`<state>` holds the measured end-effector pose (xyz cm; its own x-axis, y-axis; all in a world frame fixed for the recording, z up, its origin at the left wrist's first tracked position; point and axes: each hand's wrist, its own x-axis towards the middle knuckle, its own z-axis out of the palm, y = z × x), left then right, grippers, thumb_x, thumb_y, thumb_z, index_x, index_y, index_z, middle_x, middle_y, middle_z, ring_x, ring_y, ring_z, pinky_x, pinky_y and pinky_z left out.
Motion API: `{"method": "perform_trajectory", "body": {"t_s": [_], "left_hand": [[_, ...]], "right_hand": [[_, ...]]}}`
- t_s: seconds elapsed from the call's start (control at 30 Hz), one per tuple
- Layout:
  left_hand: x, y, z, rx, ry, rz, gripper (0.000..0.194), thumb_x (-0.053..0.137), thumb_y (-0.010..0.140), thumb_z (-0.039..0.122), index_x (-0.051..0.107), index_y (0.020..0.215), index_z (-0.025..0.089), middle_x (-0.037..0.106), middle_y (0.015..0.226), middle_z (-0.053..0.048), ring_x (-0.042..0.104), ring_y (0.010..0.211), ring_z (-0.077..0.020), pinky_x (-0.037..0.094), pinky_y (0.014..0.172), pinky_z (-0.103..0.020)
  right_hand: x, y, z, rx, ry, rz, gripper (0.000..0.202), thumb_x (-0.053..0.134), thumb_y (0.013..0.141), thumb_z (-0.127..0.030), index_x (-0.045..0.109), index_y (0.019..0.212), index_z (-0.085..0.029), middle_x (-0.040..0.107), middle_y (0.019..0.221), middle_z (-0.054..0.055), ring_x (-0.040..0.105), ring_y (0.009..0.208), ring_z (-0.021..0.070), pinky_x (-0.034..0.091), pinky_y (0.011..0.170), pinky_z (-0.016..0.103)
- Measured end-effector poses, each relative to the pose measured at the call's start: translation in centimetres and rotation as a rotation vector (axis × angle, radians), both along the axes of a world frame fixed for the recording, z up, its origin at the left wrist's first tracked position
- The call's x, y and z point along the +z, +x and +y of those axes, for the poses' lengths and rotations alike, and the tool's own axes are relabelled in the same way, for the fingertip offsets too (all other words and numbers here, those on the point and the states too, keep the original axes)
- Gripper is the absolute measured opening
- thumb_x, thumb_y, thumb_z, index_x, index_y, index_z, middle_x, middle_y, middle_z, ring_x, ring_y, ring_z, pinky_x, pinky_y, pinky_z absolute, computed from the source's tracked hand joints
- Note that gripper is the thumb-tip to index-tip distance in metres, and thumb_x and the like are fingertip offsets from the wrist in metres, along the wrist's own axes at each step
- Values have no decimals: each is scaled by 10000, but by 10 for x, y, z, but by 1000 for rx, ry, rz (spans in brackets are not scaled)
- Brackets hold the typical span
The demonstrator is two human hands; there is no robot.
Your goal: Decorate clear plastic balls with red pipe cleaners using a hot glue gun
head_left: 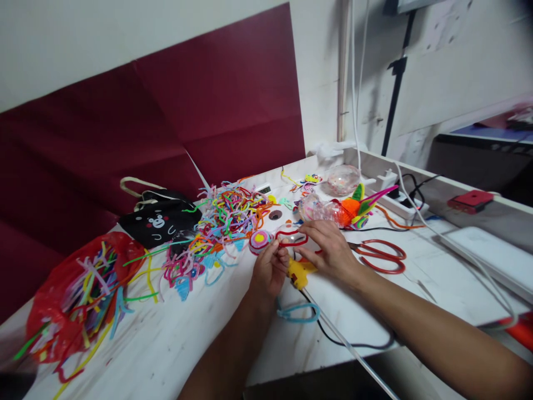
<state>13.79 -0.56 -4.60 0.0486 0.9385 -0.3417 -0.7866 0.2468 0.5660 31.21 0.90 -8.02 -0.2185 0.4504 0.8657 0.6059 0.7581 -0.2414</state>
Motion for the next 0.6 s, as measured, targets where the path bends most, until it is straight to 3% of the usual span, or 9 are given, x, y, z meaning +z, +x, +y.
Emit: {"method": "perform_trajectory", "body": {"t_s": [0.6], "left_hand": [[2,-1,2,2,-57,-45,196,517,982,16,651,879,115,654,753,-14,526,496,-28,435,467,-106]], "right_hand": [[2,1,2,-10,-5,24,318,684,1009,-443,658,1223,-209,760,1097,134,698,1028,303,516,887,459]]}}
